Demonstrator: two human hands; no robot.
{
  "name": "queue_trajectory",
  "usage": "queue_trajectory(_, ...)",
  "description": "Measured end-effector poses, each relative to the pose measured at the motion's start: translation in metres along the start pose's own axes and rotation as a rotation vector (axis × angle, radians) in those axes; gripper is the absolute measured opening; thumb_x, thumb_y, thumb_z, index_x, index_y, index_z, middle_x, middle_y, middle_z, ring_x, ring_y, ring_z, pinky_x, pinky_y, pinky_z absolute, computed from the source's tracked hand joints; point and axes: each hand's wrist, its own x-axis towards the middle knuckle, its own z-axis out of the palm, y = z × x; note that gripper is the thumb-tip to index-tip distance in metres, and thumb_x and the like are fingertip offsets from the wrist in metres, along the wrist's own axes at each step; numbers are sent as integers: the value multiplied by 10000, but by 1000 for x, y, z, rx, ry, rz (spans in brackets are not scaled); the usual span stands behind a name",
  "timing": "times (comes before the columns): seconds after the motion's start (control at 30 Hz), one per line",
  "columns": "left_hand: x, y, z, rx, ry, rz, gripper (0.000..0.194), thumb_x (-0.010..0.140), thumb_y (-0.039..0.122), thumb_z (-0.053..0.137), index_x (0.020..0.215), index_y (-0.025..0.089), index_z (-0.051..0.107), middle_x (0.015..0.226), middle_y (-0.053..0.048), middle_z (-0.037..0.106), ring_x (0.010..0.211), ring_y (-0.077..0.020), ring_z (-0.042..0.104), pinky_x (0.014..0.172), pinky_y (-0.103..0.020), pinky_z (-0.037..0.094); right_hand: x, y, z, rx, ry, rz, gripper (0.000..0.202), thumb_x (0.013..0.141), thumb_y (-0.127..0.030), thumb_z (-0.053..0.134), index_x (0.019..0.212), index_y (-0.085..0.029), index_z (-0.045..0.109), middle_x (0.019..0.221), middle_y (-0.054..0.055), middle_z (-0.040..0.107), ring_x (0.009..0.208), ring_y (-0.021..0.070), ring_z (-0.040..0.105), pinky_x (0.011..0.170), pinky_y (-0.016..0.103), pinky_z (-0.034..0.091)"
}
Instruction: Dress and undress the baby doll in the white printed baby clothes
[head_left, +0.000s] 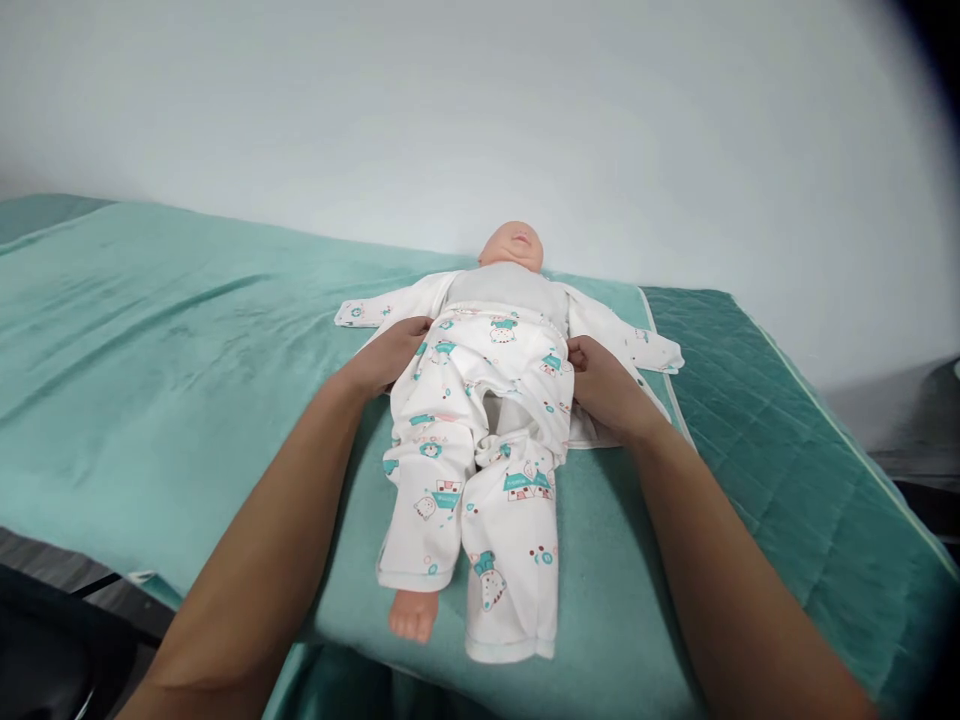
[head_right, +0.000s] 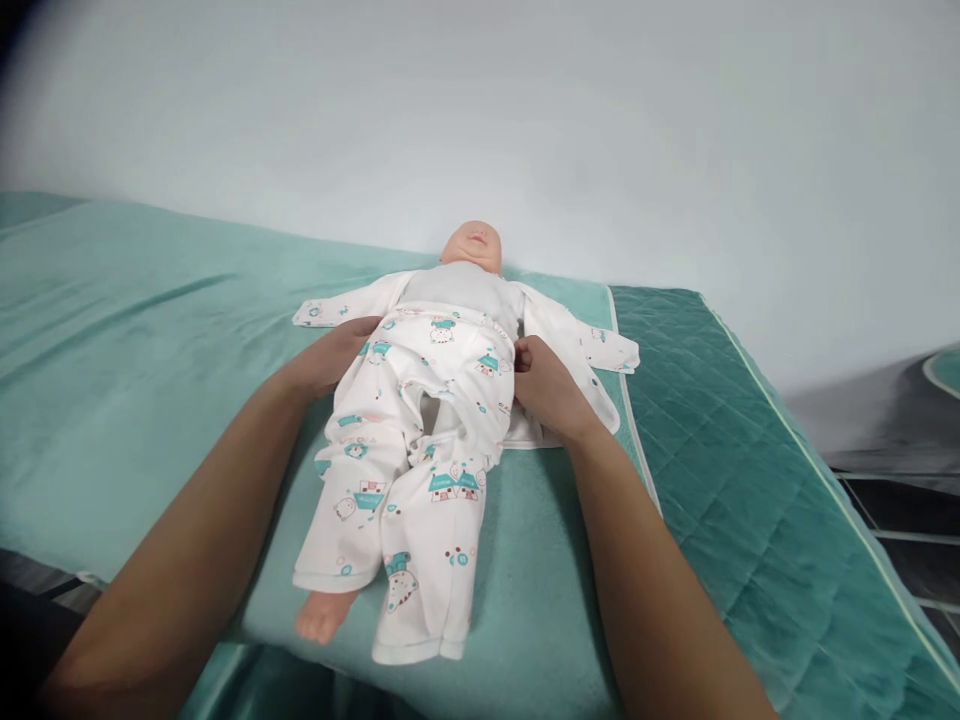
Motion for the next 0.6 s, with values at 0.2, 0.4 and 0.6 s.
queue_trajectory(0.2, -4, -3, 6, -316, -180, 0, 502, 620, 291, 822, 1093, 143, 736, 1004, -118, 762, 924, -302, 698, 806, -404, 565, -4, 0, 5, 165, 21, -66, 307, 666, -191, 740, 919, -252, 579, 797, -27, 660, 639, 147, 569, 519, 257, 437)
queue_trajectory(0.4, 2, -11, 7, -392, -197, -12, 428, 683, 235, 758, 1102, 148, 739, 1036, -121, 762, 987, -328, 698, 867, -448, 569, -3, 6, 6, 366, -12, -83, 289, 656, -160, 712, 900, -263, 595, 724, -59, 624, 482, 96, 468, 427, 228, 354)
queue_trajectory(0.6, 2, -8, 8, -429, -226, -27, 461, 682, 162, 715, 1143, 178, 717, 1060, -102, 760, 1035, -335, 690, 877, -454, 574, -3, 2, 6, 458, -30, -79, 275, 619, -127, 704, 851, -241, 610, 754, -46, 642, 526, 103, 515, 457, 240, 387)
